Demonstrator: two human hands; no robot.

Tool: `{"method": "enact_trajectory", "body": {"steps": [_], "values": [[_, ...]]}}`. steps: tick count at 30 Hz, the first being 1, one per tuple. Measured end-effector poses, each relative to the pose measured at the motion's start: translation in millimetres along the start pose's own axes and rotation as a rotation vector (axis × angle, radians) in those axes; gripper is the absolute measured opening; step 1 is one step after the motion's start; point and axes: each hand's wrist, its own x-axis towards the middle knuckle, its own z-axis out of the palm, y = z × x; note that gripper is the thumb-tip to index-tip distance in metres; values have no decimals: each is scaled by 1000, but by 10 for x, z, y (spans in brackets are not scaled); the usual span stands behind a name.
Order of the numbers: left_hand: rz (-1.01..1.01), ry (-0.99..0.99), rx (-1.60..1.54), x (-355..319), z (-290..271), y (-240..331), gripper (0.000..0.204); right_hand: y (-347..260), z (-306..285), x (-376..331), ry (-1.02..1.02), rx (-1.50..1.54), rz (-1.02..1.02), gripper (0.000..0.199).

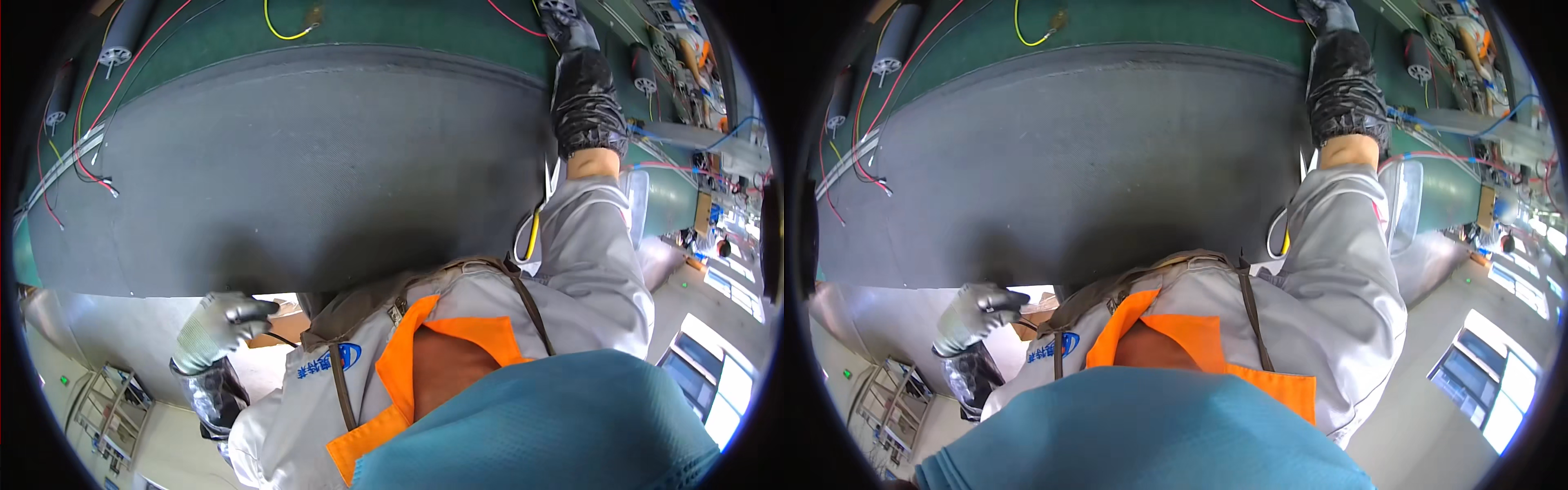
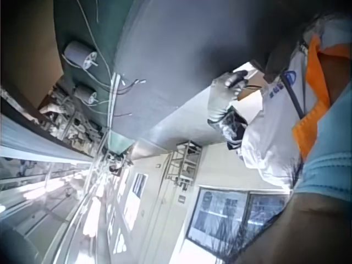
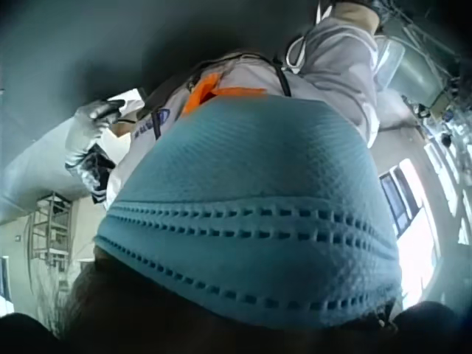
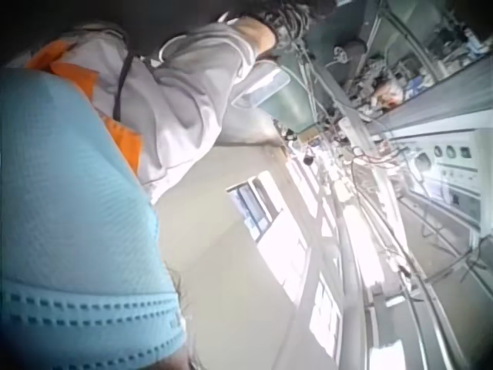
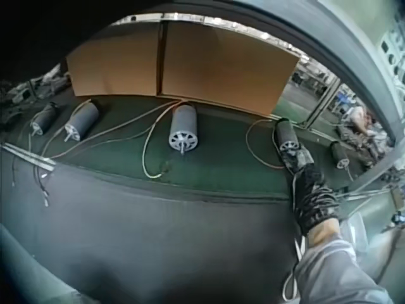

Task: Connecting electrical wires and components to small electric motors at a manufacturing workbench.

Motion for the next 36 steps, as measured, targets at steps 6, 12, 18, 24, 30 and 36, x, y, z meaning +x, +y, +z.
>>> {"method": "enact_trajectory", "body": {"steps": [6, 12, 18, 24, 30, 36], "values": [[230, 340, -159, 817, -354, 528, 26, -1707, -505, 458, -122, 576, 480, 66], [551, 287, 138, 1776, -470, 1026, 26, -2100, -504, 739, 78, 874, 645, 64], [604, 440, 33, 2046, -284, 945, 26, -2488, -873, 350, -112, 1026, 721, 38], [784, 941, 419, 2633, -304, 978, 57, -3314, -4158, -930, -535, 1413, 525, 57], [804, 840, 566, 2224, 253, 577, 65, -3268, -4928, -1608, -295, 1020, -38, 65], [699, 908, 499, 2040, 355, 420, 65, -3101, -3939, -1332, -385, 463, -244, 22]]}}
